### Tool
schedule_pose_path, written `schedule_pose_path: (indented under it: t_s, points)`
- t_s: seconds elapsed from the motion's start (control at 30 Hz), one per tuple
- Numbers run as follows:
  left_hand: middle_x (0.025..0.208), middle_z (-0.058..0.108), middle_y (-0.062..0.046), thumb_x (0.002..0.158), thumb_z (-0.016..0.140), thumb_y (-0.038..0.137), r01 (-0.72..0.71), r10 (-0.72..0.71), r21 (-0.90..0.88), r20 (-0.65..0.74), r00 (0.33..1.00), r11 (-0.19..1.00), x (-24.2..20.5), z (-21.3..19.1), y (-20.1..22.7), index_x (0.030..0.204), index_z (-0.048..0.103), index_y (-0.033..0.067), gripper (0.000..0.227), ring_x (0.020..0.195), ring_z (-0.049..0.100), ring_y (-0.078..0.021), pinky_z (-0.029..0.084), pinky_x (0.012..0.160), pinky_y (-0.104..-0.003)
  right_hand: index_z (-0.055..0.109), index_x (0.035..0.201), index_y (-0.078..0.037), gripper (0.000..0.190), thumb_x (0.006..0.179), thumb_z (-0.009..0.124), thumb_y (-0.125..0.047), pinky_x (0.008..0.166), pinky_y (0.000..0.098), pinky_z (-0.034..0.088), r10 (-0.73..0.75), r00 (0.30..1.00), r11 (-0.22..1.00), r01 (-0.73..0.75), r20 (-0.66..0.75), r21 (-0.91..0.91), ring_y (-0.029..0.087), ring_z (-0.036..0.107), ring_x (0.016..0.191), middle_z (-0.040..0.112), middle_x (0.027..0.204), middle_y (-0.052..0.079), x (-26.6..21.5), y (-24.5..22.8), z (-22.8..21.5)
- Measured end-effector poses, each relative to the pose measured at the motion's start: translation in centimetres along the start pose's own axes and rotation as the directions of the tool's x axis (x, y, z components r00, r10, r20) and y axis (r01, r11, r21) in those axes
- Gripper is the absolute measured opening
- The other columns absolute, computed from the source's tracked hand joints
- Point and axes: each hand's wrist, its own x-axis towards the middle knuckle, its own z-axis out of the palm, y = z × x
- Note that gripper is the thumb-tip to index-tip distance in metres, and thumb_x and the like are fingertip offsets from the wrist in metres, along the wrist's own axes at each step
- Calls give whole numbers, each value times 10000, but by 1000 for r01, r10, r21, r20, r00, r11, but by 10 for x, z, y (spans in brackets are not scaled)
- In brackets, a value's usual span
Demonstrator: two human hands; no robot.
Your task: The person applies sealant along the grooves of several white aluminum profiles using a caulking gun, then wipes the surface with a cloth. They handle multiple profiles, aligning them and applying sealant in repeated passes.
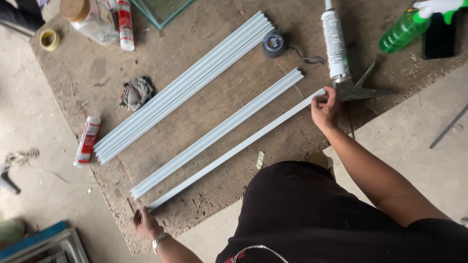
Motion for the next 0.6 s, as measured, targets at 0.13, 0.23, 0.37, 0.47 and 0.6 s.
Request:
schedule_pose_path:
  t_s: [0.13,0.23,0.37,0.47,0.6]
  points:
    - [1196,663,-62,915,734,184,2,-28,310,82,996,951,20,-10,1,1262,654,132,360,1028,619,-160,565,904,-298,474,1369,-139,437,981,675,-135,688,331,549,-20,999,999,18,-46,-26,244,627,897,571,1198,143,-2,-5,5]
    - [1115,648,-51,882,811,268,160,-173,300,17,985,940,11,-12,18,1214,600,177,403,938,609,-161,554,918,-342,432,1373,-134,436,1006,665,-168,647,324,526,-11,1000,997,11,-2,-82,233,615,852,547,1234,157,1,-4,3]
    - [921,603,-144,807,970,291,-106,106,41,3,994,994,49,-15,-48,1125,637,29,530,698,649,-189,558,605,-312,536,1271,-37,402,934,749,-92,796,425,632,-277,951,961,274,-135,-39,423,708,972,622,1102,262,2,20,12]
    - [921,620,-106,949,804,242,-107,113,-98,51,992,989,34,-17,-41,1068,693,55,248,755,654,-127,545,629,-232,487,1226,-22,442,907,786,-87,868,463,613,-312,940,950,306,-140,-64,477,690,1017,605,1094,273,11,26,13]
    - [984,677,-178,1024,741,174,-282,267,110,129,955,953,51,-22,-51,1207,707,36,231,898,634,-197,553,727,-367,469,1186,-32,433,873,765,-76,834,448,606,-379,917,918,357,-122,-171,416,709,952,616,1029,239,15,13,9]
